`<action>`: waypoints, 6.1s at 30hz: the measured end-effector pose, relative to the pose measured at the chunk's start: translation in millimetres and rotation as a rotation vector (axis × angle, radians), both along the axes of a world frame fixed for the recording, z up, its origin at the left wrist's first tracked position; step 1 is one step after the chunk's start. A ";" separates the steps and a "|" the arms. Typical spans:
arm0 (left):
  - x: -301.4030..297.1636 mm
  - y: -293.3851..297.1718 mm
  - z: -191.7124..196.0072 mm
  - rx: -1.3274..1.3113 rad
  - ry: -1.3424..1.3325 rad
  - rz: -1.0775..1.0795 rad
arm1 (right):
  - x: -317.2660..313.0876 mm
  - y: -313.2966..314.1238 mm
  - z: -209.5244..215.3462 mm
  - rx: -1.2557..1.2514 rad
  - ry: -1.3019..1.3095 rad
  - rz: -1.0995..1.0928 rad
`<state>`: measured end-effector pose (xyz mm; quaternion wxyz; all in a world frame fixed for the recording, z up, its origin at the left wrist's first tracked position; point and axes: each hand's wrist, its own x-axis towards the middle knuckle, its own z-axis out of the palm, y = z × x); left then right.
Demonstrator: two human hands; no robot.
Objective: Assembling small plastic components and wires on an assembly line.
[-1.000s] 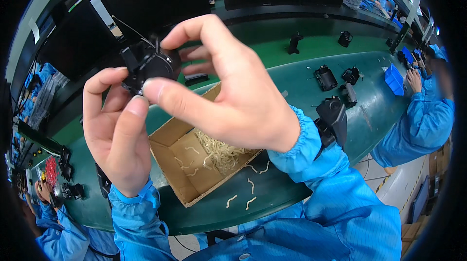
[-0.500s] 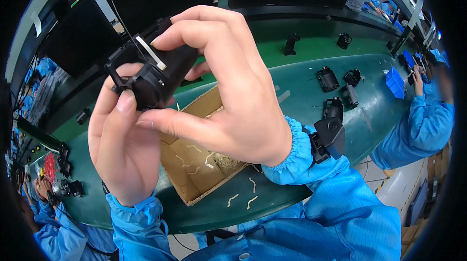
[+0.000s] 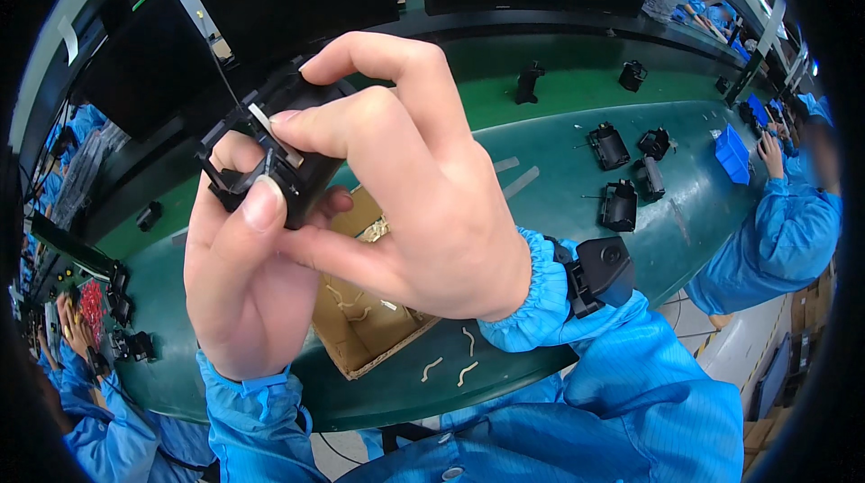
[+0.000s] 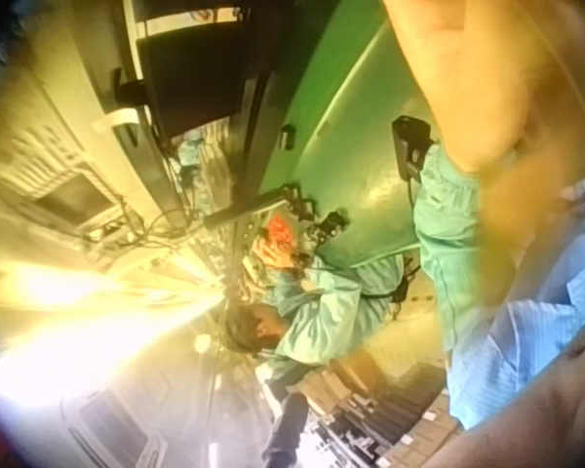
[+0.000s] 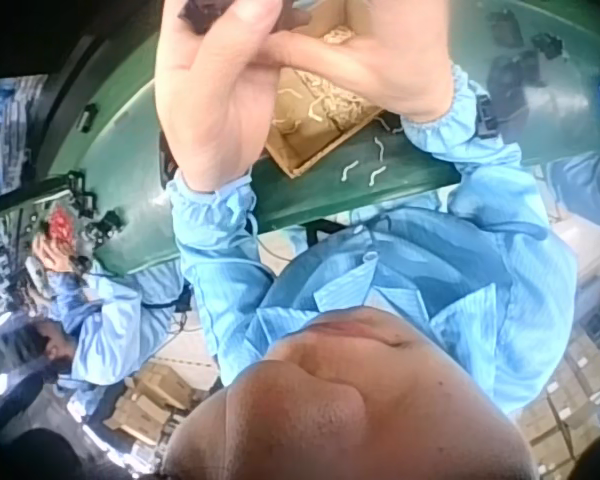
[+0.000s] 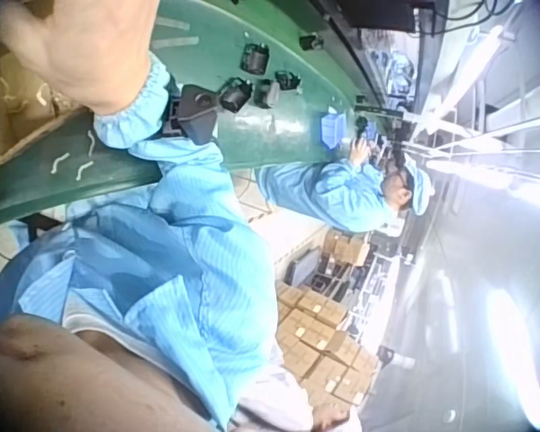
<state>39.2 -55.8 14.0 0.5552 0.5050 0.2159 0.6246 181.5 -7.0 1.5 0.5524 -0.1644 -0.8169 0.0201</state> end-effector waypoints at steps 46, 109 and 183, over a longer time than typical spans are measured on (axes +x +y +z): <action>-20.0 24.3 -0.1 0.167 0.327 0.149 | 101.4 173.6 -109.1 -0.532 -0.546 -1.031; -8.9 11.2 -5.6 0.282 0.228 0.153 | 21.2 4.3 28.4 -0.021 0.020 0.213; 0.7 20.1 -11.6 0.307 0.328 0.252 | 12.8 5.8 17.3 -0.124 0.097 -0.155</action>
